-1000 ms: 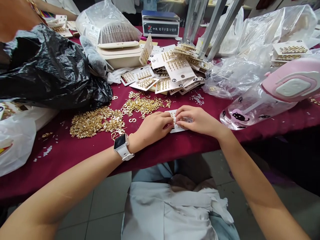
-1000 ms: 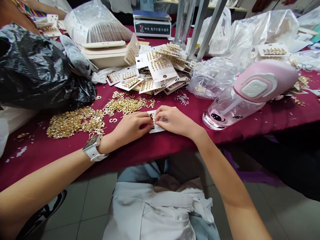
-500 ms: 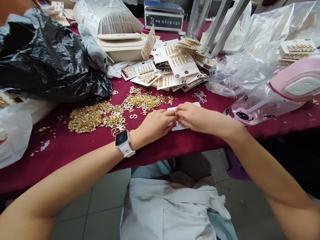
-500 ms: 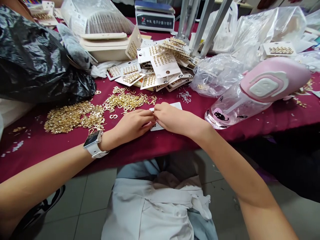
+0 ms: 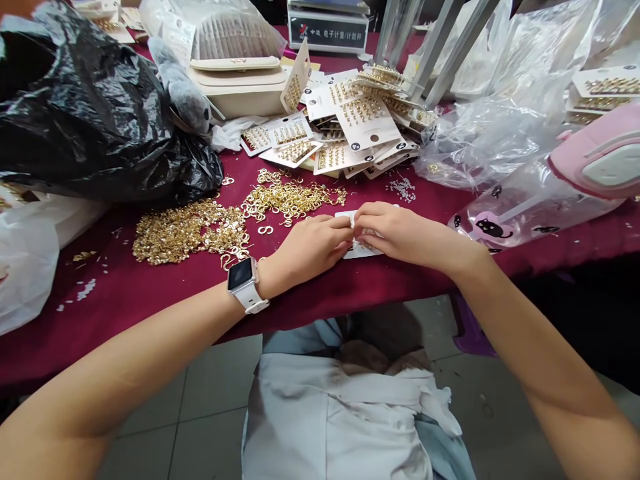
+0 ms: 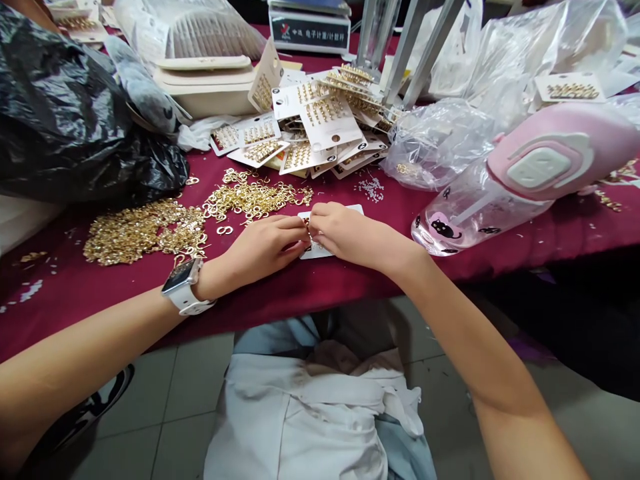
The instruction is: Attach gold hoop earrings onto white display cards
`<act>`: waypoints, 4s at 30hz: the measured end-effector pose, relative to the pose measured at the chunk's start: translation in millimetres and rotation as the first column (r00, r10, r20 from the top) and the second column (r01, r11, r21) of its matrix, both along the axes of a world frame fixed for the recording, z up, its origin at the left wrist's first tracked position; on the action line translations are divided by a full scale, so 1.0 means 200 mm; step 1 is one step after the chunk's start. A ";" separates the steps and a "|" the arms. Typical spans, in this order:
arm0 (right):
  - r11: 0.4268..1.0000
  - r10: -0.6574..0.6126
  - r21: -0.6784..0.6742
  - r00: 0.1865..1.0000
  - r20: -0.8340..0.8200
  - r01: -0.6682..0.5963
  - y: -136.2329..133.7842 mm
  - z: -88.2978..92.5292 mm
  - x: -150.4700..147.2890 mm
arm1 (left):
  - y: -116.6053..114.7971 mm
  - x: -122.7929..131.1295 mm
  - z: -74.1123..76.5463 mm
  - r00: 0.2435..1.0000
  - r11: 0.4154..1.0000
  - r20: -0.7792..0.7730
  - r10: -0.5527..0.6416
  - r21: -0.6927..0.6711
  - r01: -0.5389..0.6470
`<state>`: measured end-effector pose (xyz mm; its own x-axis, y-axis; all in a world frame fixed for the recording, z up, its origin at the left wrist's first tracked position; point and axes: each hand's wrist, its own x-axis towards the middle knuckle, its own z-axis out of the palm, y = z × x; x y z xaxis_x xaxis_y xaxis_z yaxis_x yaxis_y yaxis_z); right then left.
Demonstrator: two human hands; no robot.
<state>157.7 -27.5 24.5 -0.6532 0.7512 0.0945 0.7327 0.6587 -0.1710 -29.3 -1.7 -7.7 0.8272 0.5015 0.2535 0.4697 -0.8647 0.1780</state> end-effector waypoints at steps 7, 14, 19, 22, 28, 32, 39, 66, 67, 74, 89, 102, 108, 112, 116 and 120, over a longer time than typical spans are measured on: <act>0.999 -0.028 -0.019 1.000 0.010 0.028 -0.01 0.02 -0.01 | 0.00 0.00 0.00 1.000 1.000 0.003 0.005 0.002 -0.005; 0.998 -0.057 -0.011 0.998 0.017 0.057 -0.03 0.02 -0.02 | 0.01 0.01 0.00 1.000 1.000 0.020 0.012 0.015 -0.012; 0.999 -0.029 0.014 0.999 -0.024 0.029 -0.03 0.00 0.00 | 0.01 0.01 0.00 0.999 1.000 0.042 0.003 0.018 -0.004; 0.999 -0.013 0.047 0.998 -0.069 0.016 -0.03 -0.03 0.02 | 0.01 0.01 -0.01 0.999 1.000 0.047 0.002 0.025 -0.003; 0.997 0.001 0.076 0.976 -0.217 0.016 -0.04 -0.07 0.04 | 0.00 0.01 -0.01 0.998 1.000 0.057 0.015 0.007 -0.016; 0.999 -0.033 0.010 0.963 -0.266 0.037 -0.03 -0.06 0.04 | 0.00 0.01 0.00 0.998 1.000 0.057 0.016 0.009 -0.017; 0.995 -0.098 -0.037 0.959 -0.267 0.091 -0.03 -0.04 0.02 | 0.00 0.01 0.00 0.998 1.000 0.064 0.025 0.010 -0.025; 0.995 -0.090 0.028 0.979 -0.181 0.096 -0.06 -0.04 0.00 | 0.01 0.02 -0.01 0.993 1.000 0.118 -0.012 0.022 0.010; 0.994 -0.098 0.021 0.979 -0.181 0.104 -0.05 -0.04 -0.01 | 0.01 0.02 -0.01 0.993 1.000 0.114 -0.011 0.026 0.008; 0.961 -0.267 -0.085 0.961 -0.065 0.262 -0.06 0.00 -0.06 | 0.01 0.02 0.00 0.994 1.000 0.106 -0.011 0.014 0.009; 0.968 -0.236 -0.097 0.971 -0.032 0.232 -0.01 0.05 -0.06 | 0.02 0.00 0.01 0.992 0.994 0.124 -0.025 -0.103 0.038; 0.969 -0.204 -0.132 0.978 0.035 0.207 0.00 0.06 -0.06 | 0.03 0.00 0.01 0.993 0.995 0.116 -0.020 -0.099 0.032; 0.979 -0.161 -0.119 0.985 0.060 0.167 0.02 0.06 -0.06 | 0.03 0.00 0.01 0.992 0.994 0.122 -0.031 -0.103 0.044; 0.973 -0.183 -0.130 0.980 0.082 0.193 0.02 0.06 -0.06 | 0.03 -0.01 0.01 0.991 0.993 0.127 -0.028 -0.109 0.042; 0.974 -0.182 -0.119 0.978 0.098 0.193 0.02 0.06 -0.07 | 0.04 0.00 0.01 0.991 0.994 0.134 -0.022 -0.101 0.036; 0.967 -0.202 -0.137 0.975 0.098 0.214 0.03 0.06 -0.08 | 0.03 -0.01 0.01 0.986 0.995 0.163 -0.023 -0.096 0.039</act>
